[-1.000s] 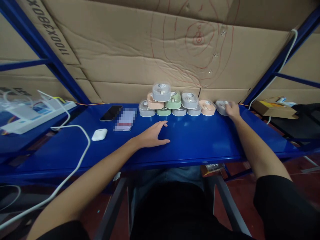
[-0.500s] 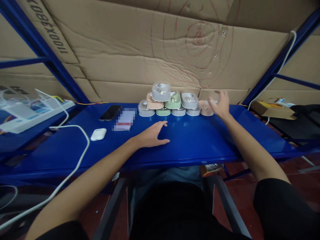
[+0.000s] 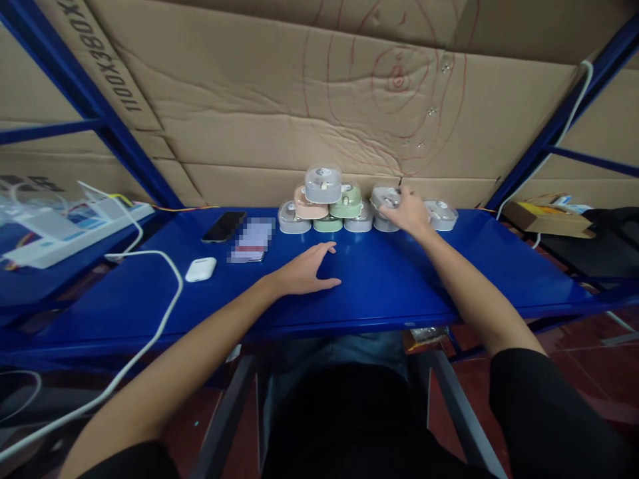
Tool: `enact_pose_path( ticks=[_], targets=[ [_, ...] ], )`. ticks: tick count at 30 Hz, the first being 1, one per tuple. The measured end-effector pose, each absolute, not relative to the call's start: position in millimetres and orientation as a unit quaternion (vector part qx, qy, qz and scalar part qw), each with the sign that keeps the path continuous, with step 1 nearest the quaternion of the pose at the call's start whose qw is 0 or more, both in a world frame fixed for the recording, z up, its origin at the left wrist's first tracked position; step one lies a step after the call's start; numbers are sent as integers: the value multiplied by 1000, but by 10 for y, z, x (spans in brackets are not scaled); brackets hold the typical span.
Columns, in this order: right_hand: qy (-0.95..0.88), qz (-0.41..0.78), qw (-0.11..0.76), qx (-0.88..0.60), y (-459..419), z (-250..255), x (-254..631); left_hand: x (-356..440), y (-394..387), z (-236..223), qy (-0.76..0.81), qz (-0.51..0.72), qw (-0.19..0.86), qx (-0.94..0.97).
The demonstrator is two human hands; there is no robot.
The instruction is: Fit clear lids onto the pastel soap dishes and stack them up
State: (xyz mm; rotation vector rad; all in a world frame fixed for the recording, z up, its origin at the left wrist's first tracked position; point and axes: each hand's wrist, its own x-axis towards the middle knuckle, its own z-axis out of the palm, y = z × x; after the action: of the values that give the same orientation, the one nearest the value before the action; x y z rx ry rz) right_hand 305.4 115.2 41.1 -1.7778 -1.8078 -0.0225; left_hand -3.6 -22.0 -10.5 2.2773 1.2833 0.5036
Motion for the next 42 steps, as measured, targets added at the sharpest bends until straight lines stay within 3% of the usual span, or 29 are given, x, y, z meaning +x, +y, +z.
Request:
enact_pose_path(
  ticks=[4,6,11,15,24,29,35,42],
  targets=[
    [-741,72,395,-538,997,494,3472,-42,-200,-133,479,215,241,816],
    [-790,138,400,-444,888,511,3581,-48,-181,-152,483,248,252,801],
    [-880,299,245,-275,615,407,3383,-68,-124,-194,462,330,292,770],
    [-905,333,158,-213,475,253,3075,-78,-123,-193,437,307,300,790],
    [-923,212,207,-243,311,62,2866,-41,-188,-141,471,247,244,811],
    [-902,251,246,-252,487,198,3096,-76,-183,-117,454,247,215,829],
    [-870,218,164,-411,742,302,3457,-121,-208,-90,414,210,207,861],
    [-865,200,124,-442,801,257,3475,-144,-202,-54,403,241,213,857]
  ],
)
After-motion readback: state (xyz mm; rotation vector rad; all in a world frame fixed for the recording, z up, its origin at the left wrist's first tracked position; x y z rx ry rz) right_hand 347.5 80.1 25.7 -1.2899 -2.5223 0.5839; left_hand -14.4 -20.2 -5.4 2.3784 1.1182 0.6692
